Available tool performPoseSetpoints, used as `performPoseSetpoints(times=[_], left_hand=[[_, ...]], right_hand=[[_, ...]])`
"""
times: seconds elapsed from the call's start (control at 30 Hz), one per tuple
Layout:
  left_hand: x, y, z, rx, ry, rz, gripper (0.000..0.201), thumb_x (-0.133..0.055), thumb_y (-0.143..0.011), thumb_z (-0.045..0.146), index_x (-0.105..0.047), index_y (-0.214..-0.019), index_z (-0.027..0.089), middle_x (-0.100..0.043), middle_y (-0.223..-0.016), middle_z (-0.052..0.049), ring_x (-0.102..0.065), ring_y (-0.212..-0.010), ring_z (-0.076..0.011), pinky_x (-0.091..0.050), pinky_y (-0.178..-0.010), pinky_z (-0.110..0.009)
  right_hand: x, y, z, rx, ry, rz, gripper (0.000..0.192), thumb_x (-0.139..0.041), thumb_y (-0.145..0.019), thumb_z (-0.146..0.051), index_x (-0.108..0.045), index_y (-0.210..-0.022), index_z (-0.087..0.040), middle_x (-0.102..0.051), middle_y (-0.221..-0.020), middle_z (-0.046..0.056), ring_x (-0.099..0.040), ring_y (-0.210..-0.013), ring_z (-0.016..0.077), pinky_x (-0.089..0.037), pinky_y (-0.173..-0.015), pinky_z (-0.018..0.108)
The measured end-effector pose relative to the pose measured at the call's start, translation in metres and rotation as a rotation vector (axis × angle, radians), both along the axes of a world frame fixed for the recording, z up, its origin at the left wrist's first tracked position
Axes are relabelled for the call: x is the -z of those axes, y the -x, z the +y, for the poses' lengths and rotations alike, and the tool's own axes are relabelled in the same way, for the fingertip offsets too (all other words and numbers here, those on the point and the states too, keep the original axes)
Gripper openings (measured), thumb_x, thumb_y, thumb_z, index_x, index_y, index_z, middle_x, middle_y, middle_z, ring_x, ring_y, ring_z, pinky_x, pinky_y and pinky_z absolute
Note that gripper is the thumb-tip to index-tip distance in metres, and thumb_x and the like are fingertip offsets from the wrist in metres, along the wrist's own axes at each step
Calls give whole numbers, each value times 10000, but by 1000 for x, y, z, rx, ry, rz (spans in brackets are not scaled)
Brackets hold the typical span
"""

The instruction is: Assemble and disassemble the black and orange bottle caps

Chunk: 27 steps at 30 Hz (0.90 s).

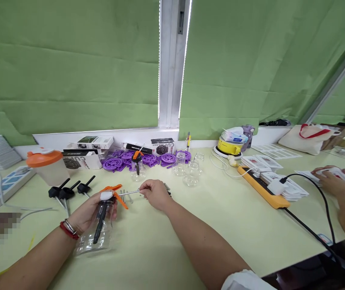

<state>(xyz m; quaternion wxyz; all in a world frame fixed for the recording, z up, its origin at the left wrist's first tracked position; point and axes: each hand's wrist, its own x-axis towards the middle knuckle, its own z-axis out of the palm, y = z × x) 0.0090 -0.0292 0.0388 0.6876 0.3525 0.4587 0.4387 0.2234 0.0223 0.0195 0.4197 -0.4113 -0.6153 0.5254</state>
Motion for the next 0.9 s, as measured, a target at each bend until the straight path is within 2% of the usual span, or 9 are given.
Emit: performPoseSetpoints(times=[0.2, 0.33, 0.4, 0.47, 0.53, 0.6, 0.7, 0.9], left_hand=[[0, 0, 1, -47, 39, -16, 177, -646, -718, 317, -584, -720, 151, -639, -573, -37, -605, -463, -193, -507, -508, -334], [3, 2, 1, -32, 46, 3, 201, -649, -722, 341, -579, -714, 152, -647, -579, -51, -623, -475, -215, -494, -487, -326], [3, 3, 1, -48, 30, -3, 193, -651, -718, 332, -578, -714, 153, -648, -579, -52, -626, -479, -219, -492, -479, -322], [2, 3, 2, -92, -3, -33, 176, -646, -716, 313, -583, -719, 149, -650, -586, -54, -632, -495, -220, -502, -491, -323], [1, 3, 3, -158, -22, -83, 164, -627, -721, 303, -591, -732, 144, -655, -599, -58, -641, -521, -221, -516, -514, -327], [-1, 2, 4, -226, -24, -130, 157, -601, -733, 300, -593, -739, 143, -654, -601, -56, -643, -530, -219, -526, -531, -333], [-5, -1, 3, -294, -19, -143, 162, -581, -750, 304, -580, -723, 144, -647, -588, -50, -639, -517, -215, -529, -533, -338], [-10, -5, 1, -352, -21, -134, 166, -587, -754, 300, -560, -732, 138, -638, -568, -43, -643, -511, -213, -531, -526, -335]], right_hand=[[-3, 6, -5, 13, 176, 48, 200, -638, -744, -325, -565, -667, -155, -588, -591, -1, -495, -445, 90, -402, -427, 230], [-4, 4, -2, 28, 159, 32, 100, -620, -756, -231, -561, -718, -159, -594, -619, 2, -533, -496, 104, -428, -488, 243], [-5, 0, 0, 75, 41, -145, 61, -572, -780, -186, -579, -722, -166, -605, -653, 12, -553, -548, 117, -421, -539, 250], [-4, -4, 1, 93, -175, -458, 110, -543, -774, -129, -602, -691, -170, -632, -728, 38, -577, -647, 144, -393, -594, 261], [-3, -5, -1, 41, -379, -776, 146, -540, -741, -76, -618, -658, -167, -651, -808, 62, -582, -731, 172, -351, -615, 268], [-1, -3, -4, -41, -469, -996, 159, -546, -705, -37, -625, -652, -164, -656, -823, 71, -578, -743, 182, -310, -601, 268], [3, 3, -6, -90, -499, -1134, 177, -547, -695, -14, -638, -708, -166, -659, -801, 68, -573, -726, 176, -278, -591, 264], [4, 9, -3, -13, -491, -1128, 143, -530, -790, -77, -642, -820, -160, -649, -864, 87, -578, -772, 183, -308, -625, 269]])
